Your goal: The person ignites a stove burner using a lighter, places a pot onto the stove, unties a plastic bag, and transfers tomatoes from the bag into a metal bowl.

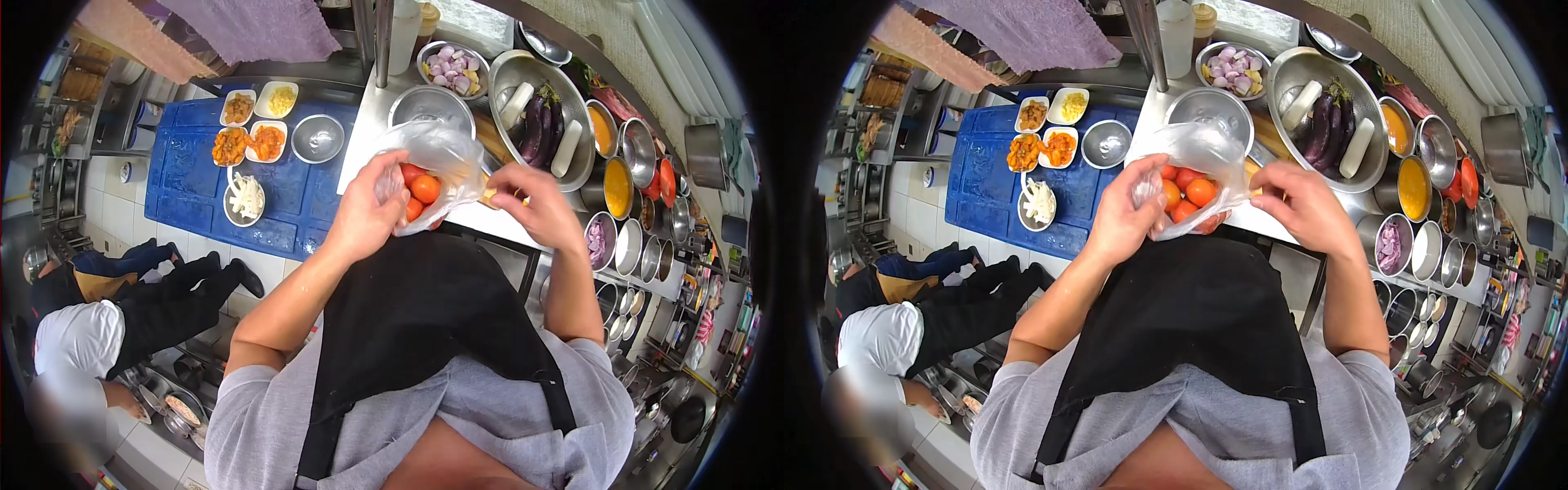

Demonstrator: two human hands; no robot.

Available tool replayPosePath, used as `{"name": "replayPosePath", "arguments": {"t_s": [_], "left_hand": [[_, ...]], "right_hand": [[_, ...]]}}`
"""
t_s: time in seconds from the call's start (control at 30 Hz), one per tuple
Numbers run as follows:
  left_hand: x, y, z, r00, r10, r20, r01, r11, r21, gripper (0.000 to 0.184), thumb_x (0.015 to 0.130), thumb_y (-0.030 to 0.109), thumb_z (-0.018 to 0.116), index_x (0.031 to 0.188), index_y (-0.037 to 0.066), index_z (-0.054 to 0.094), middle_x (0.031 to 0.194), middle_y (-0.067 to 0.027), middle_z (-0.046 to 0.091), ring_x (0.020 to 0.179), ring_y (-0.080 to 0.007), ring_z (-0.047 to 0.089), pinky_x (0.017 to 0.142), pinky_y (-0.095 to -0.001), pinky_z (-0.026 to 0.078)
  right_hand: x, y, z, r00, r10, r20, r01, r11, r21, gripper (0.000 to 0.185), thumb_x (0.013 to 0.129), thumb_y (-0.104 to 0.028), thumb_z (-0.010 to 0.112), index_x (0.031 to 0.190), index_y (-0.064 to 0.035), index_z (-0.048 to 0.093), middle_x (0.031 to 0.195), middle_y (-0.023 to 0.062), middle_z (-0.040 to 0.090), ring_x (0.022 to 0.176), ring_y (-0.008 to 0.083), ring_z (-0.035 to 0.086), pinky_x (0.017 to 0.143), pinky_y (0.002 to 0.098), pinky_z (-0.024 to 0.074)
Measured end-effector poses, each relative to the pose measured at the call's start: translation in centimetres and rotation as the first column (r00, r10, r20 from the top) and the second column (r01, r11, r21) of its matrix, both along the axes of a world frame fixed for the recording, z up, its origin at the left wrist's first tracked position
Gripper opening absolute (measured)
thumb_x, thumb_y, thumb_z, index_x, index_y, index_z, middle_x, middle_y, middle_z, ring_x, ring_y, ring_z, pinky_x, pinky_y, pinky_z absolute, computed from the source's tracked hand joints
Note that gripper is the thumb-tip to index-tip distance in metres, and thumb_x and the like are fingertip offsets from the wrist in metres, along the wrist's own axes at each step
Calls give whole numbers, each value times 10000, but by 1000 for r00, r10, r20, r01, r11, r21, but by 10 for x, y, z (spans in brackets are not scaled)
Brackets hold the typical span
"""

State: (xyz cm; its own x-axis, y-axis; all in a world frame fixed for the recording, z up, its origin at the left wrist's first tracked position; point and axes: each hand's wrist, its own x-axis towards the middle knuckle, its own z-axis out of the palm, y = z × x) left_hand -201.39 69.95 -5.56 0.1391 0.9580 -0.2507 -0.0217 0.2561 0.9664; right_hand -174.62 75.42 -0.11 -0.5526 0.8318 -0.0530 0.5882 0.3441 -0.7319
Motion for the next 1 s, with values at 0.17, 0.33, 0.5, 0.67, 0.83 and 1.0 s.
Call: {"name": "replayPosePath", "arguments": {"t_s": [0.17,0.33,0.5,0.67,0.83,1.0], "left_hand": [[1,-8,1,990,34,140,-24,997,-68,298,958,-54,523,1252,-11,503,867,-55,595,614,-94,604,527,-238,504],[-10,-9,-5,991,81,105,-79,997,-17,201,949,-83,479,1114,27,445,863,-69,581,663,-125,651,599,-275,572],[-1,-12,-19,996,-14,93,15,1000,-13,180,957,-79,478,1081,36,418,868,-72,581,704,-138,660,627,-287,576],[-4,-10,-25,986,-5,164,11,999,-35,169,961,-80,484,1070,31,416,892,-81,583,714,-146,663,616,-286,573],[-3,-7,-27,982,-23,186,32,998,-45,166,961,-81,488,1066,29,421,904,-76,586,715,-147,664,612,-283,572],[1,-5,-23,981,-16,194,24,999,-42,168,962,-77,500,1076,23,428,921,-73,576,717,-145,666,607,-279,572]], "right_hand": [[-79,-4,4,898,123,-422,-211,963,-167,78,896,-87,609,879,-12,625,858,129,638,719,274,639,688,365,504],[-104,24,-110,913,341,224,-320,939,-125,257,884,-259,636,1030,-53,684,1144,158,655,1024,351,653,862,448,509],[-120,12,-100,717,494,492,-379,869,-319,319,886,-287,646,1171,-145,670,1261,146,601,1188,352,589,978,465,486],[-109,23,-115,747,554,366,-443,827,-347,254,902,-267,627,1110,-126,658,1155,142,652,1070,340,657,866,453,527],[-96,21,-136,843,475,252,-351,841,-411,221,892,-223,628,1073,-98,645,953,112,702,919,325,697,757,438,531],[-93,20,-140,786,530,318,-444,842,-306,218,907,-222,602,1101,-134,648,975,88,698,898,300,692,717,425,523]]}}
